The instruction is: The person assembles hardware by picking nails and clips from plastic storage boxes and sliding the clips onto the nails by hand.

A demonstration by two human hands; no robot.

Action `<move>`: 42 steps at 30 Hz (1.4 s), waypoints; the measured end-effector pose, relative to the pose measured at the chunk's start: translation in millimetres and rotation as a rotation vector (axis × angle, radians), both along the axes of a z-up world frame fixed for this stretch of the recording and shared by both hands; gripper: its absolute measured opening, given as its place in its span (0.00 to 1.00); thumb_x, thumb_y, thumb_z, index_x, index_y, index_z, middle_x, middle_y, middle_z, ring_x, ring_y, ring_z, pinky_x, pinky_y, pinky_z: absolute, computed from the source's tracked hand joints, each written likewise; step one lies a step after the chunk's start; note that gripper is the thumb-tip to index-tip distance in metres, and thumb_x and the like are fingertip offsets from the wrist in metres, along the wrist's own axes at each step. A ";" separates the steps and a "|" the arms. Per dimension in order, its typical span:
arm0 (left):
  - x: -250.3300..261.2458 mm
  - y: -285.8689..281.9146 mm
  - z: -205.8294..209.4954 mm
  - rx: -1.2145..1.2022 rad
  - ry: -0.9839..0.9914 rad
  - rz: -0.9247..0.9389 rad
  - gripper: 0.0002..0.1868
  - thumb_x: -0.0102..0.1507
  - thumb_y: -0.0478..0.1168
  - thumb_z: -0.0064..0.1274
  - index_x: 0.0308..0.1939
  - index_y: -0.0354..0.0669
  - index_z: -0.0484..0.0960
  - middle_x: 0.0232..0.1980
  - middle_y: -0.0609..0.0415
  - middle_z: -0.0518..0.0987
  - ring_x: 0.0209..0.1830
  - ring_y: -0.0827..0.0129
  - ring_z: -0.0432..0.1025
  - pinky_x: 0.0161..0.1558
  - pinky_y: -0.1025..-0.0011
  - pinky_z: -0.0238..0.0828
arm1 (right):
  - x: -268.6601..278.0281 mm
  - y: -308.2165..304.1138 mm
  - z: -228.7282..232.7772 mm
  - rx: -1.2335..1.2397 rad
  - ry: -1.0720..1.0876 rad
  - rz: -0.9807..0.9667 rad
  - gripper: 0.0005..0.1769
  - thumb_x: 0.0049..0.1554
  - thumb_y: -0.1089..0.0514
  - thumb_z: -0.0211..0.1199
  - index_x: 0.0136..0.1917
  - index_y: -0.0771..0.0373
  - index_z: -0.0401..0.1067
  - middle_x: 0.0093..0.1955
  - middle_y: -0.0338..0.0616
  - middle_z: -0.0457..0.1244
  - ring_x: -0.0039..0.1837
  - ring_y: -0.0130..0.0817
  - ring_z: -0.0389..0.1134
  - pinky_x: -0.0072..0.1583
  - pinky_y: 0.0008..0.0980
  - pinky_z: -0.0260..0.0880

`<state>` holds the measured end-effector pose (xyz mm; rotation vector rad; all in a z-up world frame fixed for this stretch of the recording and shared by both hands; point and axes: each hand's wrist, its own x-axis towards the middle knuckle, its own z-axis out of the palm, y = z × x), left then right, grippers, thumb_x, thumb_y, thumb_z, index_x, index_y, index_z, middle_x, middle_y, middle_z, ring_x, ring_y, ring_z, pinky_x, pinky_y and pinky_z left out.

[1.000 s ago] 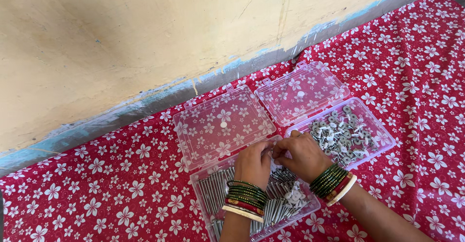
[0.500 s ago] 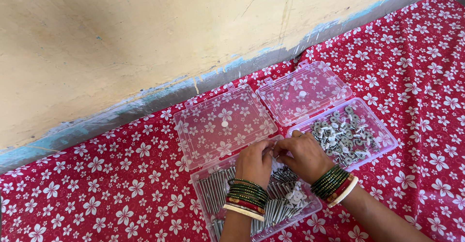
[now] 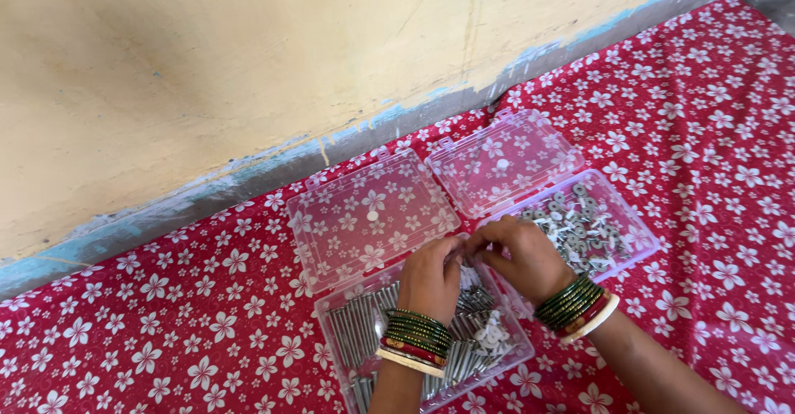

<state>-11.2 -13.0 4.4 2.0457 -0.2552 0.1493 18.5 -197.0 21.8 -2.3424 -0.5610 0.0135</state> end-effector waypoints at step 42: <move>6.0 -87.3 -14.6 0.293 -0.152 -0.174 0.21 0.59 0.29 0.55 0.57 0.34 0.77 0.54 0.43 0.79 0.59 0.53 0.72 0.72 0.53 0.52 | 6.4 -81.4 -43.8 -0.286 -0.043 -0.156 0.05 0.51 0.65 0.62 0.43 0.62 0.74 0.41 0.47 0.67 0.45 0.45 0.73 0.50 0.42 0.76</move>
